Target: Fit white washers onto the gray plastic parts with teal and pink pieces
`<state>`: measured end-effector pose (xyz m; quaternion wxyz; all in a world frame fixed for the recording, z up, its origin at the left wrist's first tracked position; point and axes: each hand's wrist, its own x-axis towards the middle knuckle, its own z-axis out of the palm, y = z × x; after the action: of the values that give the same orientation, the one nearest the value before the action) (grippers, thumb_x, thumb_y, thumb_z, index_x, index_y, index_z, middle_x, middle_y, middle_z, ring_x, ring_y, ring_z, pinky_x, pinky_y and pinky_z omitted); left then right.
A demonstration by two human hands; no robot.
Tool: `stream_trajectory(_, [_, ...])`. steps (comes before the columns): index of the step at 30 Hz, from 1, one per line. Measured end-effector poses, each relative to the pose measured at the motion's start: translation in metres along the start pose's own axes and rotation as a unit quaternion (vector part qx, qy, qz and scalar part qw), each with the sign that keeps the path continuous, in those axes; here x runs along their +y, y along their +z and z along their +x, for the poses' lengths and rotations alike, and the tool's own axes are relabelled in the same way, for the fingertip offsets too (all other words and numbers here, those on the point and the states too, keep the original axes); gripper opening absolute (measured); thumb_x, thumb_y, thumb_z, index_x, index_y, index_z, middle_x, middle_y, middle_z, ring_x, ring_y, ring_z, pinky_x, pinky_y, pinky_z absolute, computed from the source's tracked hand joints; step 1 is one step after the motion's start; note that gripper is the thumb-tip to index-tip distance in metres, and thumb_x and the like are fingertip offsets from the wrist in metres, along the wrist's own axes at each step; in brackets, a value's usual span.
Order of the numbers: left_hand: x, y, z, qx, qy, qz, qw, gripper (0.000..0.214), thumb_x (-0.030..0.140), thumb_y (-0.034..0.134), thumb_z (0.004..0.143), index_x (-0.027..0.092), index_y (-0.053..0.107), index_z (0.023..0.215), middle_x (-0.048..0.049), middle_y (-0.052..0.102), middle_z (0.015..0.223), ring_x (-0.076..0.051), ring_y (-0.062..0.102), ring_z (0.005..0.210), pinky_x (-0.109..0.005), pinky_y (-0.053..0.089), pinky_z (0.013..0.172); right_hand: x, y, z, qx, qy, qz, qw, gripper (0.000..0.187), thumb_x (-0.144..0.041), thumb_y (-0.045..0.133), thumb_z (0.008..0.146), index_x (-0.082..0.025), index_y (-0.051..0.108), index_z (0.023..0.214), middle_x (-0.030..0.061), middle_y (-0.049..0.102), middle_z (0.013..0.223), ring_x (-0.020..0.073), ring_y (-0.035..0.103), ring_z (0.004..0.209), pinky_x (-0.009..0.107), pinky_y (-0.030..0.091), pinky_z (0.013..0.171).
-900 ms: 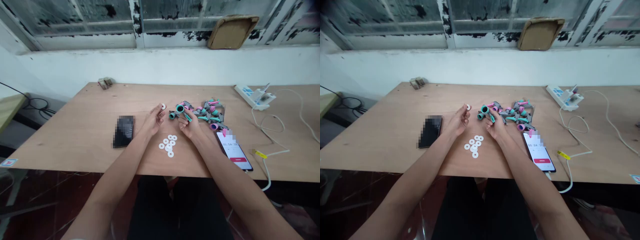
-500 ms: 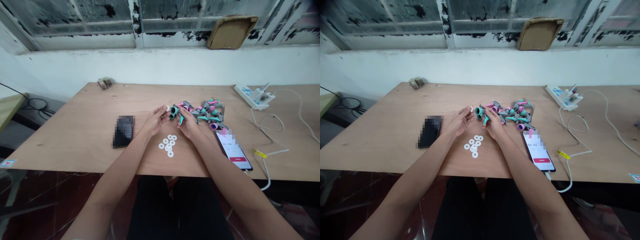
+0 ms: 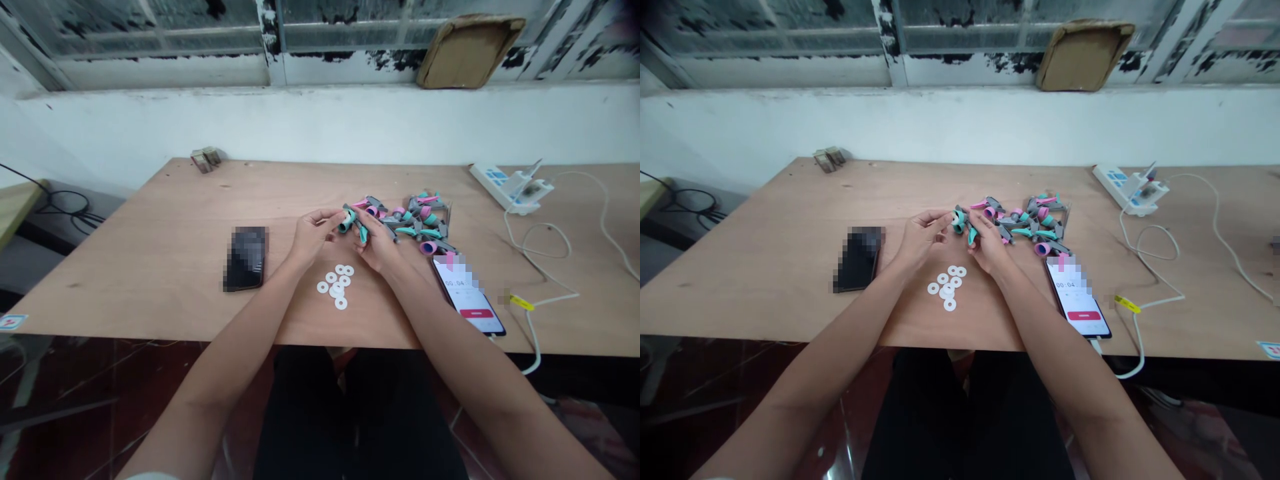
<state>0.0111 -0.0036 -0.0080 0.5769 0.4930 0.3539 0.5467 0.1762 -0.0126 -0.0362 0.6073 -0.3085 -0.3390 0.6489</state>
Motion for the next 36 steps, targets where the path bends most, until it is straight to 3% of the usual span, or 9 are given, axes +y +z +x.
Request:
stream_trajectory(7, [0.001, 0.001, 0.0, 0.025, 0.023, 0.046, 0.998, 0.041, 0.04, 0.098, 0.073, 0.019, 0.075, 0.1, 0.0017, 0.072, 0.088, -0.007, 0.059, 0.065, -0.017, 0.047, 0.052, 0.001, -0.001, -0.001, -0.06, 0.021, -0.008, 0.998, 0.037, -0.051, 0.088, 0.088, -0.026, 0.072, 0.109, -0.0108, 0.053, 0.061, 0.0061, 0.034, 0.044, 0.022, 0.028, 0.041])
stream_trajectory(12, [0.003, 0.004, -0.003, -0.013, -0.022, 0.023, 0.999, 0.043, 0.045, 0.098, 0.076, 0.019, 0.073, 0.099, 0.0027, 0.067, 0.082, -0.007, 0.061, 0.064, -0.016, 0.047, 0.049, -0.002, 0.001, -0.002, -0.071, 0.036, 0.007, 0.997, 0.031, -0.05, 0.086, 0.09, -0.026, 0.068, 0.1, -0.0104, 0.052, 0.062, 0.0059, 0.03, 0.045, 0.022, 0.025, 0.042])
stream_trajectory(18, [0.008, 0.008, -0.008, -0.057, -0.046, -0.064, 0.995, 0.041, 0.038, 0.094, 0.081, 0.02, 0.078, 0.114, -0.0023, 0.077, 0.098, -0.011, 0.071, 0.076, -0.02, 0.058, 0.056, -0.01, 0.004, -0.005, -0.06, 0.057, 0.03, 0.996, 0.03, -0.047, 0.079, 0.098, -0.024, 0.062, 0.088, -0.0102, 0.049, 0.063, 0.0056, 0.026, 0.045, 0.022, 0.026, 0.044])
stream_trajectory(24, [0.002, 0.009, -0.005, -0.031, -0.048, -0.065, 0.996, 0.029, 0.027, 0.091, 0.08, 0.019, 0.079, 0.106, -0.0034, 0.08, 0.096, -0.014, 0.075, 0.08, -0.024, 0.062, 0.068, -0.009, 0.006, -0.005, -0.048, 0.053, 0.017, 0.997, 0.027, -0.049, 0.078, 0.098, -0.025, 0.066, 0.093, -0.0102, 0.047, 0.06, 0.0055, 0.026, 0.044, 0.021, 0.023, 0.042])
stream_trajectory(36, [-0.005, 0.01, -0.001, -0.003, 0.014, -0.025, 1.0, 0.023, 0.028, 0.088, 0.082, 0.018, 0.079, 0.1, -0.0029, 0.081, 0.09, -0.013, 0.076, 0.078, -0.029, 0.066, 0.082, -0.005, 0.003, -0.003, -0.077, 0.05, 0.04, 0.995, 0.031, -0.046, 0.088, 0.089, -0.023, 0.066, 0.088, -0.0103, 0.05, 0.061, 0.0045, 0.028, 0.044, 0.019, 0.024, 0.039])
